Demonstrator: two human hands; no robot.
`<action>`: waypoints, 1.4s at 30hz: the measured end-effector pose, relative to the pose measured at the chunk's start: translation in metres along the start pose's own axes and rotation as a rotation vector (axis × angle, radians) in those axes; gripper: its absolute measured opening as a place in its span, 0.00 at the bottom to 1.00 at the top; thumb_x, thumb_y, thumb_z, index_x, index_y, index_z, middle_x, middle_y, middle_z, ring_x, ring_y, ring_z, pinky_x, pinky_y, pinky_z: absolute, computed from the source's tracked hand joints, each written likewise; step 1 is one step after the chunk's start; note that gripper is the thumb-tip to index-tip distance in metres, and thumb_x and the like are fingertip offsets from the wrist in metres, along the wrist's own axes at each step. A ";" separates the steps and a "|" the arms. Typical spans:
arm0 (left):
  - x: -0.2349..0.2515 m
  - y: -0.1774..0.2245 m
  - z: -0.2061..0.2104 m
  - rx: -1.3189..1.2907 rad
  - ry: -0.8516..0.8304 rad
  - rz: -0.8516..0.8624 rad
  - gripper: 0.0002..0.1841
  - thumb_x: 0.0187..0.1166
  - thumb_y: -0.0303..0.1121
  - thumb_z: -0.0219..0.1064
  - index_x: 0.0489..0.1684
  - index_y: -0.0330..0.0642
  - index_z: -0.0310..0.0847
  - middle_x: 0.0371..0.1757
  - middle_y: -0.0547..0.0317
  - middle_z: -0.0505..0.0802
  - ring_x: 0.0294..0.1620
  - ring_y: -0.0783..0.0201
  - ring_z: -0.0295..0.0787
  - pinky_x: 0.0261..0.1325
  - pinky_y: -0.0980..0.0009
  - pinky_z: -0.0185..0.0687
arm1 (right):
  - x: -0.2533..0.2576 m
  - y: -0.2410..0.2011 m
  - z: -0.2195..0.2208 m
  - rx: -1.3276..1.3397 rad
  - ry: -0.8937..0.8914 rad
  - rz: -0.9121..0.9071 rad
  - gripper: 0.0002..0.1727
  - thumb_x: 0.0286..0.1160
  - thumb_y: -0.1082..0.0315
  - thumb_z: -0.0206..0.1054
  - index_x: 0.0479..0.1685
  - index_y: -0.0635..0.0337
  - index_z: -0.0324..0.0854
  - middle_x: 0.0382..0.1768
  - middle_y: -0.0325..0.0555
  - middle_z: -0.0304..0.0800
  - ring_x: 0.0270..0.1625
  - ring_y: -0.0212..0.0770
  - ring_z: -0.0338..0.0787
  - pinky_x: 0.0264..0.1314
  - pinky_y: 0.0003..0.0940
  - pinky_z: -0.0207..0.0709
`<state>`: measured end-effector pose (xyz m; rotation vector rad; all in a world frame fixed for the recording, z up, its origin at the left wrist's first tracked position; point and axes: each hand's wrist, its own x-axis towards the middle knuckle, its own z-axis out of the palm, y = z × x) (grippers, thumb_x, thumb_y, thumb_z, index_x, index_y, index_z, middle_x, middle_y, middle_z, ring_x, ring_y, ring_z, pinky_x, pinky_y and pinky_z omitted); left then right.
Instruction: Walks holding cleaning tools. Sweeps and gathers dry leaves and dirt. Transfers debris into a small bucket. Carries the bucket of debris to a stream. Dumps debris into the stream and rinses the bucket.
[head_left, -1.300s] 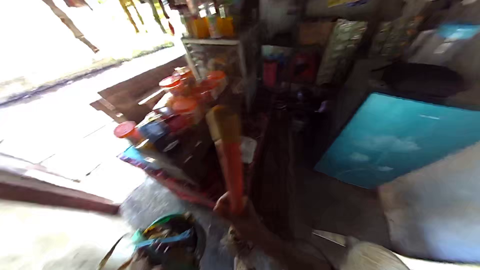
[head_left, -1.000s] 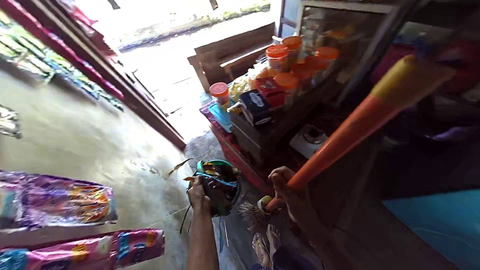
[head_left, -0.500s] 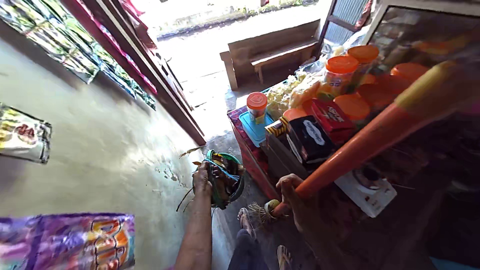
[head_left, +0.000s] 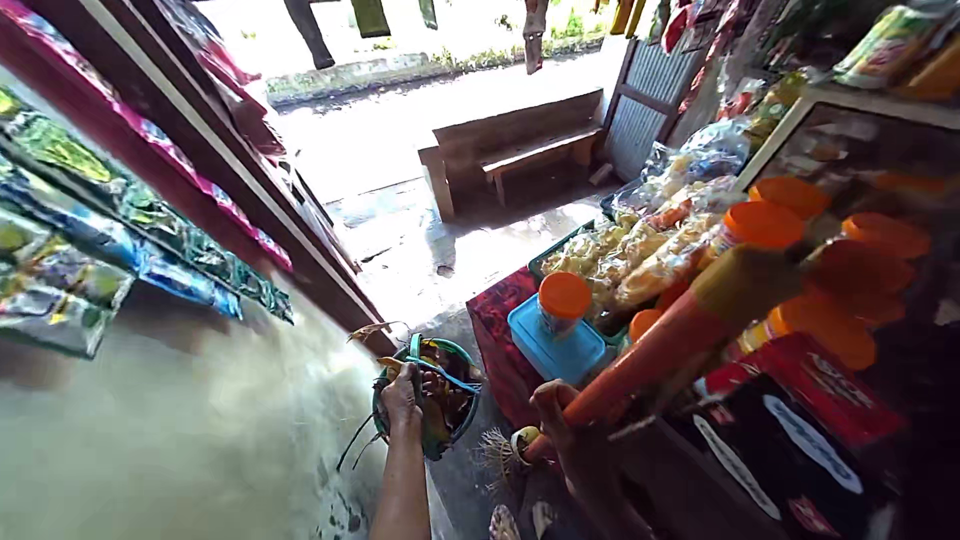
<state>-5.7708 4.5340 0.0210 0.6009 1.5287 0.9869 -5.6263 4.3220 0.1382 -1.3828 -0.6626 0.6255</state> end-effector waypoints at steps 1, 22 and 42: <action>0.010 0.006 0.004 0.002 0.001 0.018 0.10 0.83 0.32 0.65 0.43 0.30 0.81 0.22 0.53 0.89 0.17 0.63 0.86 0.20 0.68 0.82 | 0.010 0.002 0.011 -0.007 -0.007 0.009 0.11 0.78 0.58 0.68 0.34 0.54 0.88 0.18 0.27 0.81 0.18 0.21 0.76 0.23 0.20 0.74; 0.276 0.151 0.127 0.163 -0.094 -0.022 0.11 0.84 0.33 0.62 0.45 0.31 0.80 0.23 0.52 0.89 0.18 0.63 0.86 0.20 0.67 0.83 | 0.274 0.050 0.173 0.045 0.331 0.054 0.10 0.76 0.63 0.70 0.25 0.51 0.85 0.17 0.24 0.79 0.18 0.19 0.75 0.23 0.18 0.71; 0.507 0.284 0.255 0.211 -0.302 -0.023 0.08 0.83 0.35 0.65 0.40 0.39 0.83 0.26 0.57 0.92 0.21 0.66 0.89 0.24 0.70 0.86 | 0.538 0.077 0.339 -0.012 0.531 -0.081 0.11 0.84 0.57 0.68 0.32 0.46 0.82 0.21 0.26 0.77 0.19 0.21 0.74 0.22 0.18 0.72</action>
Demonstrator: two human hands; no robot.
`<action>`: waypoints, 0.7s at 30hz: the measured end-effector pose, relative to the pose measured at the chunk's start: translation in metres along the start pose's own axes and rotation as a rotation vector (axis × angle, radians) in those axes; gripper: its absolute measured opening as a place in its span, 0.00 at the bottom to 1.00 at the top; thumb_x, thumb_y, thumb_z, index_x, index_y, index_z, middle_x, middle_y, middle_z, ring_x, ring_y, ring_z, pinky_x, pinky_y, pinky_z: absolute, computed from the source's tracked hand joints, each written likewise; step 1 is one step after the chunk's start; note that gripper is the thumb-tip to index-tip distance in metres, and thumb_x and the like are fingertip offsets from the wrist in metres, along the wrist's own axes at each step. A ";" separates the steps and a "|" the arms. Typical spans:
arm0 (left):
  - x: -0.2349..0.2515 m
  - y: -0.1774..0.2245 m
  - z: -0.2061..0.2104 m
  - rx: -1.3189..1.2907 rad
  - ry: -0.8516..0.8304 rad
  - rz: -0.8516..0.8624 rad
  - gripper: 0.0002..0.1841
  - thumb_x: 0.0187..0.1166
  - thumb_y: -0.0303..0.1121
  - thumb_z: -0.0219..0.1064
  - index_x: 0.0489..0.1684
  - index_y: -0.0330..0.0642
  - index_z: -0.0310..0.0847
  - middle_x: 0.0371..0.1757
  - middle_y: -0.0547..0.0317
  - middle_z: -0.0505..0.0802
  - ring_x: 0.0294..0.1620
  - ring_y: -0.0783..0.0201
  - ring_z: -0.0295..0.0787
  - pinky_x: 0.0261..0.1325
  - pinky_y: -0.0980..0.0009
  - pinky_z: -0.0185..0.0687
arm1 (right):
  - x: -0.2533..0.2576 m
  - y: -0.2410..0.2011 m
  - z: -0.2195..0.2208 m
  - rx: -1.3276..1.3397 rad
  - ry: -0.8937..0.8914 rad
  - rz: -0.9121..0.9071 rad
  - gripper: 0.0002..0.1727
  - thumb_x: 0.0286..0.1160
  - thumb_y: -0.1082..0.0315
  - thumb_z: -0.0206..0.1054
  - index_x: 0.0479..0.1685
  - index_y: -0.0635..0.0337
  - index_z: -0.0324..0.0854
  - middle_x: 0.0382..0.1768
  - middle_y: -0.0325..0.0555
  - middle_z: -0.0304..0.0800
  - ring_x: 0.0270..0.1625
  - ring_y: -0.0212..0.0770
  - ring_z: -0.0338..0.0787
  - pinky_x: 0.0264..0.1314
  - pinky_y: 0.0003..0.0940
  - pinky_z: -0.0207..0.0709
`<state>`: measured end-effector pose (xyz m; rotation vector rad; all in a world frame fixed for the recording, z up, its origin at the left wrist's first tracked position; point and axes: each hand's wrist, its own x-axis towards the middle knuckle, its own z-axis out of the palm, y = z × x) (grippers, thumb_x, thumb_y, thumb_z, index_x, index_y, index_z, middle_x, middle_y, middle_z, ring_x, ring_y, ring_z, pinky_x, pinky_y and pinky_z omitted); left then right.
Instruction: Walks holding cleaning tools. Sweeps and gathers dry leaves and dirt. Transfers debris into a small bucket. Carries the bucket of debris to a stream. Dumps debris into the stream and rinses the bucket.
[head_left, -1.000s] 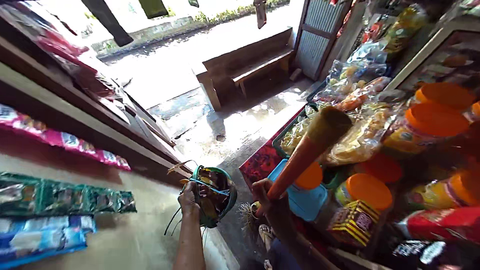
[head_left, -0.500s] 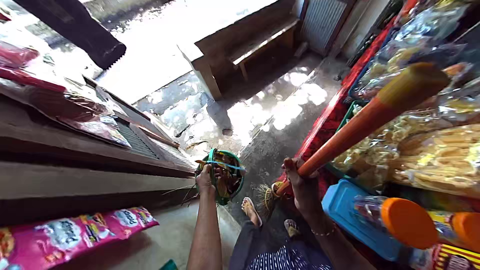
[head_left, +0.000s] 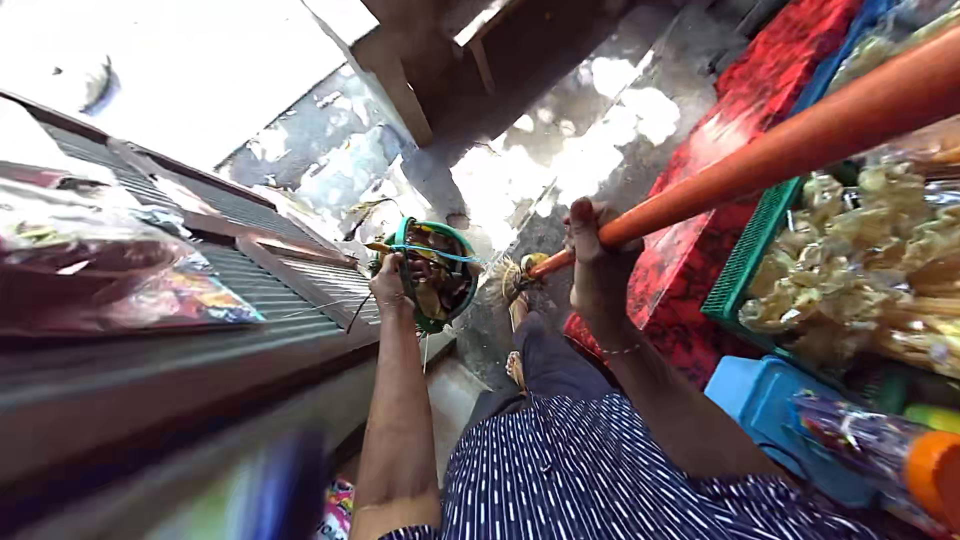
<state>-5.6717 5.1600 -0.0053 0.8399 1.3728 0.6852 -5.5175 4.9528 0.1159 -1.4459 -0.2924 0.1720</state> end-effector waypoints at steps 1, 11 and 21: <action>0.012 0.008 0.005 -0.007 -0.005 -0.005 0.08 0.83 0.35 0.64 0.38 0.40 0.83 0.25 0.58 0.92 0.21 0.66 0.89 0.24 0.71 0.85 | 0.013 0.007 0.011 -0.006 -0.002 -0.012 0.11 0.84 0.56 0.67 0.32 0.46 0.81 0.20 0.26 0.75 0.18 0.21 0.72 0.21 0.17 0.70; 0.149 0.098 0.055 0.029 0.073 -0.103 0.14 0.90 0.32 0.54 0.39 0.33 0.81 0.23 0.55 0.91 0.18 0.67 0.87 0.19 0.74 0.81 | 0.198 0.095 0.147 -0.142 0.011 0.009 0.11 0.80 0.60 0.70 0.28 0.51 0.82 0.18 0.26 0.77 0.19 0.22 0.76 0.24 0.21 0.73; 0.267 0.204 0.059 -0.059 0.145 -0.060 0.15 0.90 0.31 0.54 0.35 0.34 0.82 0.22 0.55 0.93 0.17 0.68 0.88 0.19 0.75 0.81 | 0.329 0.144 0.283 -0.264 -0.062 -0.106 0.11 0.79 0.64 0.70 0.33 0.62 0.83 0.21 0.26 0.77 0.22 0.16 0.74 0.30 0.16 0.71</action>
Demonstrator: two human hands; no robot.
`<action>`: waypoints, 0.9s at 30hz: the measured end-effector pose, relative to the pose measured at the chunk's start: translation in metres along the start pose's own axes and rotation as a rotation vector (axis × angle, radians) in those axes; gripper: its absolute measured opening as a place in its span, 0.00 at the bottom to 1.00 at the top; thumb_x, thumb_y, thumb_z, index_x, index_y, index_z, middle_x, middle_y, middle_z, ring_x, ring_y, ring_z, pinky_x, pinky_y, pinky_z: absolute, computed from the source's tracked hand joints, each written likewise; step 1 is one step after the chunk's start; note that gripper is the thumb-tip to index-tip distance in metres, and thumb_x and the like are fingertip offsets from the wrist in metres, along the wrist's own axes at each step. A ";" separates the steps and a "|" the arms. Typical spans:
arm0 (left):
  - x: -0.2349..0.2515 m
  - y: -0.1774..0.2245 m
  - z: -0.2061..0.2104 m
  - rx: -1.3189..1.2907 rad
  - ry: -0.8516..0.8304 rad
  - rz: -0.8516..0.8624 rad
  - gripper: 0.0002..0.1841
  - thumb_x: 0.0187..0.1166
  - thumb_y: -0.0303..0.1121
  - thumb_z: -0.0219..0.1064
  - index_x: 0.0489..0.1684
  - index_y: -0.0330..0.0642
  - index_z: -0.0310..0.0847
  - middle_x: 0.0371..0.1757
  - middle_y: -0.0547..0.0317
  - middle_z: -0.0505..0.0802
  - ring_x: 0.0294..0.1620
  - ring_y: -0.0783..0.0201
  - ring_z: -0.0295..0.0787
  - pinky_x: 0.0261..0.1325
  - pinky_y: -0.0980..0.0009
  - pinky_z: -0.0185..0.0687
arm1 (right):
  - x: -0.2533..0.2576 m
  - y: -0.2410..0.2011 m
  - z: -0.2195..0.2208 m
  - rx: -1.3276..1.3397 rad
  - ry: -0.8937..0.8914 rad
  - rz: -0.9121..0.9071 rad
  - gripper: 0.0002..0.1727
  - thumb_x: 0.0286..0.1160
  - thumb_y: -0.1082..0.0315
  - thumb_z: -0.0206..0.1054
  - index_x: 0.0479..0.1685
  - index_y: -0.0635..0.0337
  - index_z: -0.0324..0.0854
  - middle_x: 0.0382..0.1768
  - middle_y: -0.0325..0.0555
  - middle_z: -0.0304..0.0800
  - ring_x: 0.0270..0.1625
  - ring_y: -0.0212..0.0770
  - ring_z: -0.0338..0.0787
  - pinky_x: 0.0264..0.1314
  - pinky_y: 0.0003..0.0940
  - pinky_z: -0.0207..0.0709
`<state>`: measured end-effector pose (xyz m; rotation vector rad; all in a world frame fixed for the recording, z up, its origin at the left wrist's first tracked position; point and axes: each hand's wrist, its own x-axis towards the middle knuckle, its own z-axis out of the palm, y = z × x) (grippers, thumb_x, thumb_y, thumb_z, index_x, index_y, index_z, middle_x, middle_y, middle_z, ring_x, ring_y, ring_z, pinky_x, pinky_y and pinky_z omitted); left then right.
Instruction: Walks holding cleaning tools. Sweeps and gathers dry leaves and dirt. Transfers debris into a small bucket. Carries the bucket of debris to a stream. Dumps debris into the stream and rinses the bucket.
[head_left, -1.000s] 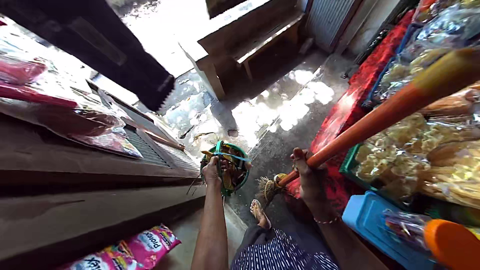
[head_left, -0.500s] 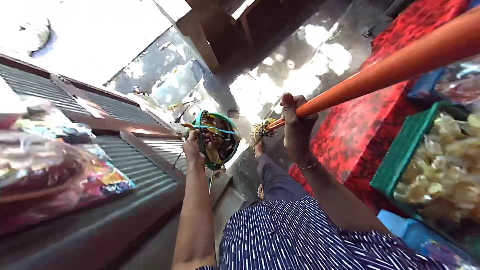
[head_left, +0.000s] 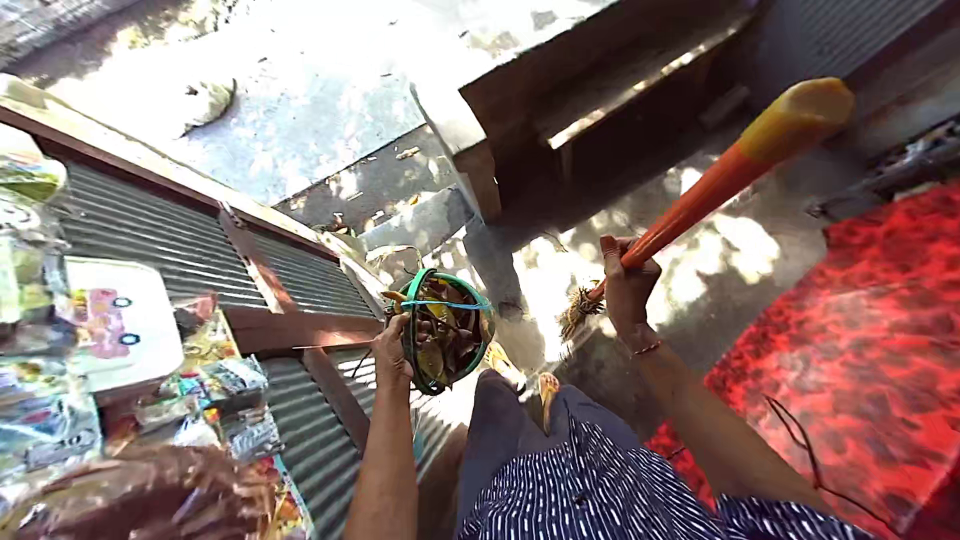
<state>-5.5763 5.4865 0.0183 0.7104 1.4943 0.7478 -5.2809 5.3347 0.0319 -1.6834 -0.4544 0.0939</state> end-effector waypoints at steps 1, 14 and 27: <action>0.016 0.008 0.000 -0.006 0.000 0.013 0.15 0.90 0.32 0.54 0.35 0.34 0.82 0.22 0.55 0.93 0.17 0.67 0.88 0.19 0.75 0.82 | 0.014 0.004 0.014 -0.035 -0.003 -0.008 0.11 0.79 0.63 0.70 0.36 0.64 0.84 0.22 0.28 0.78 0.24 0.16 0.75 0.32 0.17 0.72; 0.244 0.078 -0.002 0.045 -0.030 0.220 0.17 0.87 0.26 0.55 0.26 0.33 0.85 0.21 0.59 0.93 0.17 0.71 0.86 0.23 0.77 0.81 | 0.161 0.087 0.295 -0.550 -0.081 -0.034 0.26 0.83 0.52 0.67 0.52 0.72 0.88 0.41 0.65 0.93 0.49 0.63 0.93 0.63 0.64 0.76; 0.451 0.179 0.046 -0.022 0.282 0.096 0.13 0.86 0.27 0.59 0.31 0.34 0.85 0.20 0.62 0.90 0.17 0.72 0.85 0.23 0.75 0.84 | 0.358 0.169 0.537 -0.566 -0.137 0.076 0.26 0.84 0.52 0.66 0.60 0.72 0.84 0.51 0.64 0.93 0.59 0.60 0.91 0.70 0.62 0.72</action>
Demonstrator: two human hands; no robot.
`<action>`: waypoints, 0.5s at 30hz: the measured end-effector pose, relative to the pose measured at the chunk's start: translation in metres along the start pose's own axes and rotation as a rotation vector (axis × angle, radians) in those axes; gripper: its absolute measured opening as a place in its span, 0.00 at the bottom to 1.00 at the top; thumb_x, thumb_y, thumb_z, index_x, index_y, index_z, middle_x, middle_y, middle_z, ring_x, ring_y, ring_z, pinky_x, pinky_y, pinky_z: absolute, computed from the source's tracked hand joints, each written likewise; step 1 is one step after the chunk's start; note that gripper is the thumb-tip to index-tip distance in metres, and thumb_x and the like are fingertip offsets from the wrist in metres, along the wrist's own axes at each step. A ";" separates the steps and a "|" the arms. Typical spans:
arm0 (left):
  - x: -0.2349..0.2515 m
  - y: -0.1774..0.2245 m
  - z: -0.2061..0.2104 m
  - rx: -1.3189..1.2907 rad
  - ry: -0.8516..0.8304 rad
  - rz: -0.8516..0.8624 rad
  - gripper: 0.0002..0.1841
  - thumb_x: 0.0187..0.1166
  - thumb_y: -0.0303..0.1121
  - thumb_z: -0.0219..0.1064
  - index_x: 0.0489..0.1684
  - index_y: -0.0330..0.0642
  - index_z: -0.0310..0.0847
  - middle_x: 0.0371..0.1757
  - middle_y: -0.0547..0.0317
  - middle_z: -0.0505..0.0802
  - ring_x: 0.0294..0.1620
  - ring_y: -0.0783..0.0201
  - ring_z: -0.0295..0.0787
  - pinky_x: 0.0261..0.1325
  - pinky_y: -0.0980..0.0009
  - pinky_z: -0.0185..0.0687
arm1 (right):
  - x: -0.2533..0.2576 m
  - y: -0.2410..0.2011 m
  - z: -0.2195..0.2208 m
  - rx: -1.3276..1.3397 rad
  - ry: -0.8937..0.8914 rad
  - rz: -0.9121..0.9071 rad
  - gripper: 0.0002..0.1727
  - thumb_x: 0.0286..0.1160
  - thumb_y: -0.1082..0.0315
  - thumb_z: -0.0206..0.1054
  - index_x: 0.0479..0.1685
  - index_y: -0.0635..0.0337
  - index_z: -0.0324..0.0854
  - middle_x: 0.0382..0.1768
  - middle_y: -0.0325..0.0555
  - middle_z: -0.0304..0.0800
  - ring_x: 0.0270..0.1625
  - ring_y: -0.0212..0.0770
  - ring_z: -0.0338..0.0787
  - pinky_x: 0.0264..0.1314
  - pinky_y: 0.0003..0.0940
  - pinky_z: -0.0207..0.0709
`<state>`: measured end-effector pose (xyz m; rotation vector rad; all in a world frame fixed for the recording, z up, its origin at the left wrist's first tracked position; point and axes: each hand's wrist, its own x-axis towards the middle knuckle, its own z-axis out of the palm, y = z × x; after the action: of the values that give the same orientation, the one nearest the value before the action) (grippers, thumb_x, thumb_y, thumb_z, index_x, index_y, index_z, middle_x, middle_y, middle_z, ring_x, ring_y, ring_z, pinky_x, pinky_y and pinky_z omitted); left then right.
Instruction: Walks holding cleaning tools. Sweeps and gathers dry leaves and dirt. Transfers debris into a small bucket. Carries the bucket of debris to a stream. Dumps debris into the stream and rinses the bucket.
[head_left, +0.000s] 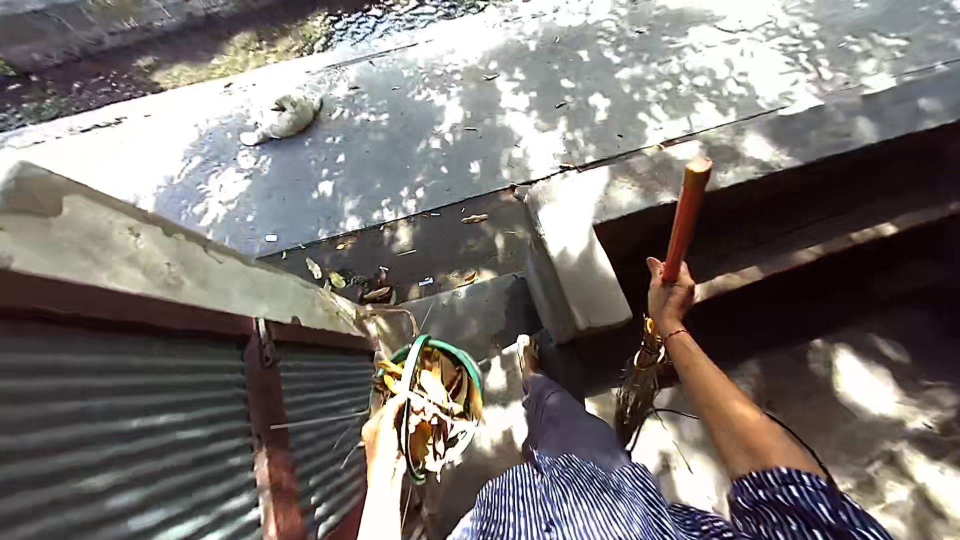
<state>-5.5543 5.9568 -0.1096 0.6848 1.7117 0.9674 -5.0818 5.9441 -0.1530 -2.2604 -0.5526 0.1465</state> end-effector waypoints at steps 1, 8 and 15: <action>0.015 0.008 0.011 0.001 -0.005 0.013 0.14 0.86 0.26 0.57 0.30 0.35 0.85 0.19 0.63 0.90 0.17 0.73 0.85 0.22 0.75 0.84 | 0.019 -0.005 0.014 0.029 -0.003 0.064 0.27 0.84 0.52 0.66 0.61 0.72 0.83 0.51 0.63 0.92 0.59 0.58 0.90 0.69 0.59 0.74; 0.099 0.083 0.066 -0.007 -0.004 0.046 0.17 0.85 0.24 0.51 0.29 0.37 0.85 0.20 0.65 0.93 0.16 0.75 0.87 0.21 0.79 0.83 | 0.115 -0.071 0.090 -0.109 -0.283 0.110 0.32 0.83 0.49 0.67 0.67 0.73 0.79 0.60 0.70 0.87 0.67 0.65 0.85 0.73 0.62 0.72; 0.197 0.139 0.124 0.067 -0.023 0.079 0.16 0.86 0.26 0.49 0.30 0.37 0.83 0.23 0.66 0.93 0.23 0.74 0.90 0.27 0.77 0.87 | 0.123 -0.132 0.167 -0.066 -0.187 0.074 0.35 0.82 0.64 0.65 0.86 0.72 0.62 0.79 0.76 0.70 0.81 0.70 0.72 0.83 0.60 0.66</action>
<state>-5.5022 6.2231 -0.1083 0.8097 1.7139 0.9561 -5.0625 6.1888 -0.1625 -2.3473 -0.5787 0.3851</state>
